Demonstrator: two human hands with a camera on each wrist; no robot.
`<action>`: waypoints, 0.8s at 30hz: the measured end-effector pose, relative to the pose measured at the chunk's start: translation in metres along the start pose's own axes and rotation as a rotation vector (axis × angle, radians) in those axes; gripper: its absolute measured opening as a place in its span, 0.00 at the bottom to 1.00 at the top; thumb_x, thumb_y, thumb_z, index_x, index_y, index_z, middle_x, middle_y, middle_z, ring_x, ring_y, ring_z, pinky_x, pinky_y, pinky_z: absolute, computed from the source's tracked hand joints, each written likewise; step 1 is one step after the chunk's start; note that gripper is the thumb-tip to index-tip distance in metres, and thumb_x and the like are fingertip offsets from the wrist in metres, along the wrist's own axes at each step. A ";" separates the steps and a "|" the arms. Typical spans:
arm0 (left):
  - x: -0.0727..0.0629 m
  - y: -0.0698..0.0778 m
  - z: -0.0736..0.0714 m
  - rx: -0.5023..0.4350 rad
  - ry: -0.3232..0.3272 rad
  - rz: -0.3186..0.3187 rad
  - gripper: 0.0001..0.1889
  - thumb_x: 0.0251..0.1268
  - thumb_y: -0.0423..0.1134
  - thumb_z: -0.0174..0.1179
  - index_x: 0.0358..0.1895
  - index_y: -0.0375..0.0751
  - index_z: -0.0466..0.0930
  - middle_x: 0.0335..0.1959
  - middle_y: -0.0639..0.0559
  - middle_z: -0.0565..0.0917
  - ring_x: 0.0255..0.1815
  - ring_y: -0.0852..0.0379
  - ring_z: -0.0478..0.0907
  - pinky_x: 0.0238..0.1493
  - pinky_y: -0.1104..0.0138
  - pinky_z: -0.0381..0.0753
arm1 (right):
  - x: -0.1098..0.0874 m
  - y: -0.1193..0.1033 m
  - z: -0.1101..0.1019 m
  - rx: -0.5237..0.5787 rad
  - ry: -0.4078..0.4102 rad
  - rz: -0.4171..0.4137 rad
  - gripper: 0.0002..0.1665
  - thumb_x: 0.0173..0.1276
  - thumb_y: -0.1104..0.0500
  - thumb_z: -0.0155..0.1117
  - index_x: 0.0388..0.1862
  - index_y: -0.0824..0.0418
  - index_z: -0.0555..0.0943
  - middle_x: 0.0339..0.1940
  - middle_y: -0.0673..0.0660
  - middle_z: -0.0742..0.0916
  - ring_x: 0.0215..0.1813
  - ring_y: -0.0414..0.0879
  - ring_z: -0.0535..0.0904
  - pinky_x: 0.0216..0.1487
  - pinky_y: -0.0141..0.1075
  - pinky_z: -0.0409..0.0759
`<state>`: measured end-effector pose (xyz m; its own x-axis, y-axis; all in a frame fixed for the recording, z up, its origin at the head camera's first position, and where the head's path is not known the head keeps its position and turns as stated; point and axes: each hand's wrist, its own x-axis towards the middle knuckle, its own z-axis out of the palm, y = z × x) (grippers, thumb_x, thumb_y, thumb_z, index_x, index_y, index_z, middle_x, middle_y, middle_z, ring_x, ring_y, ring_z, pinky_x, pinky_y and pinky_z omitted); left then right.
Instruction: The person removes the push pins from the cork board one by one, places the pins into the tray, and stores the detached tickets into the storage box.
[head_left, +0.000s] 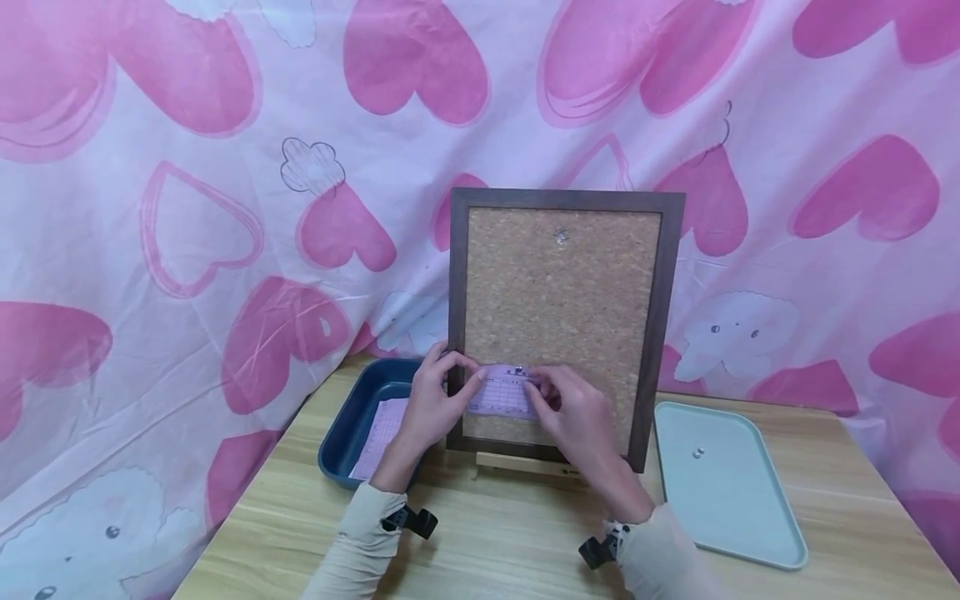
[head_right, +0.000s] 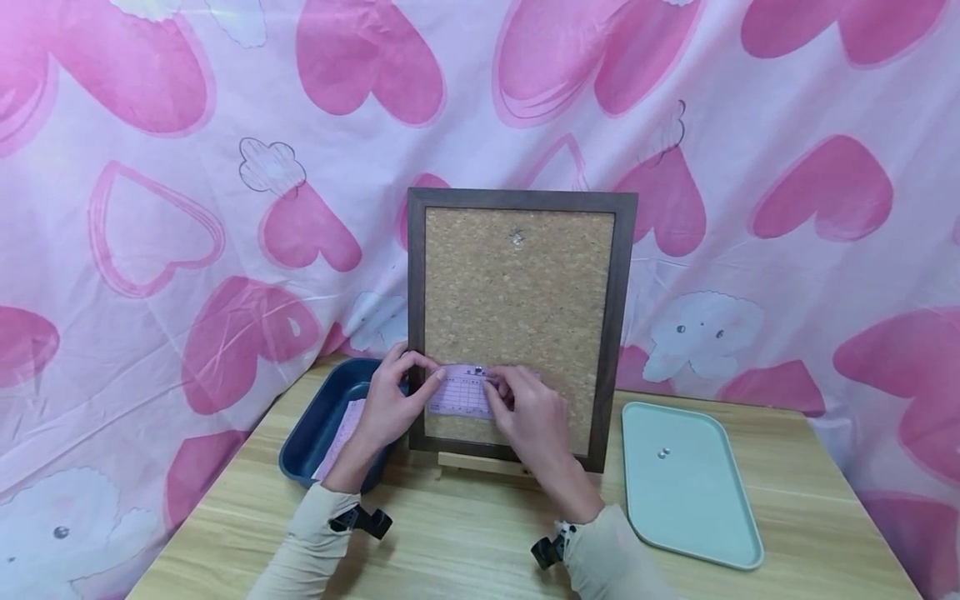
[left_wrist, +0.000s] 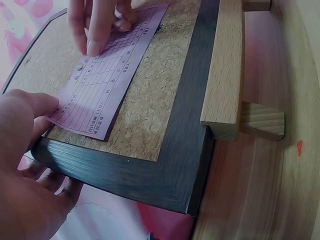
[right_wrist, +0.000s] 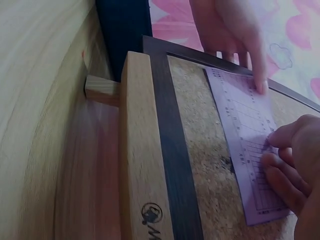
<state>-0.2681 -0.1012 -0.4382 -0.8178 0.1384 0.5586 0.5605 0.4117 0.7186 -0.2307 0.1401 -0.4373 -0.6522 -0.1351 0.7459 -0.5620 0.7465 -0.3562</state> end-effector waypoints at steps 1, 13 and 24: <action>0.000 0.000 0.001 -0.005 0.005 0.000 0.05 0.73 0.47 0.72 0.42 0.52 0.88 0.65 0.51 0.80 0.67 0.50 0.78 0.67 0.49 0.76 | 0.001 0.000 0.002 0.001 0.012 -0.005 0.12 0.71 0.57 0.79 0.50 0.56 0.90 0.33 0.47 0.87 0.31 0.36 0.80 0.30 0.30 0.80; 0.000 0.003 0.001 -0.020 0.006 0.000 0.05 0.74 0.46 0.72 0.42 0.51 0.87 0.61 0.52 0.81 0.61 0.53 0.78 0.56 0.58 0.76 | 0.005 -0.007 0.013 -0.025 0.095 -0.006 0.09 0.69 0.57 0.80 0.46 0.56 0.91 0.30 0.49 0.88 0.28 0.37 0.80 0.27 0.31 0.77; 0.000 0.001 0.002 -0.016 0.001 -0.009 0.05 0.74 0.47 0.72 0.42 0.51 0.88 0.58 0.53 0.81 0.58 0.54 0.77 0.51 0.59 0.75 | 0.009 -0.013 0.020 0.006 0.136 0.026 0.05 0.70 0.60 0.79 0.43 0.57 0.91 0.29 0.49 0.88 0.28 0.38 0.81 0.28 0.33 0.79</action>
<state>-0.2676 -0.0993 -0.4383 -0.8227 0.1337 0.5525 0.5551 0.3986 0.7301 -0.2398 0.1163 -0.4376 -0.5921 -0.0261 0.8055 -0.5493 0.7443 -0.3797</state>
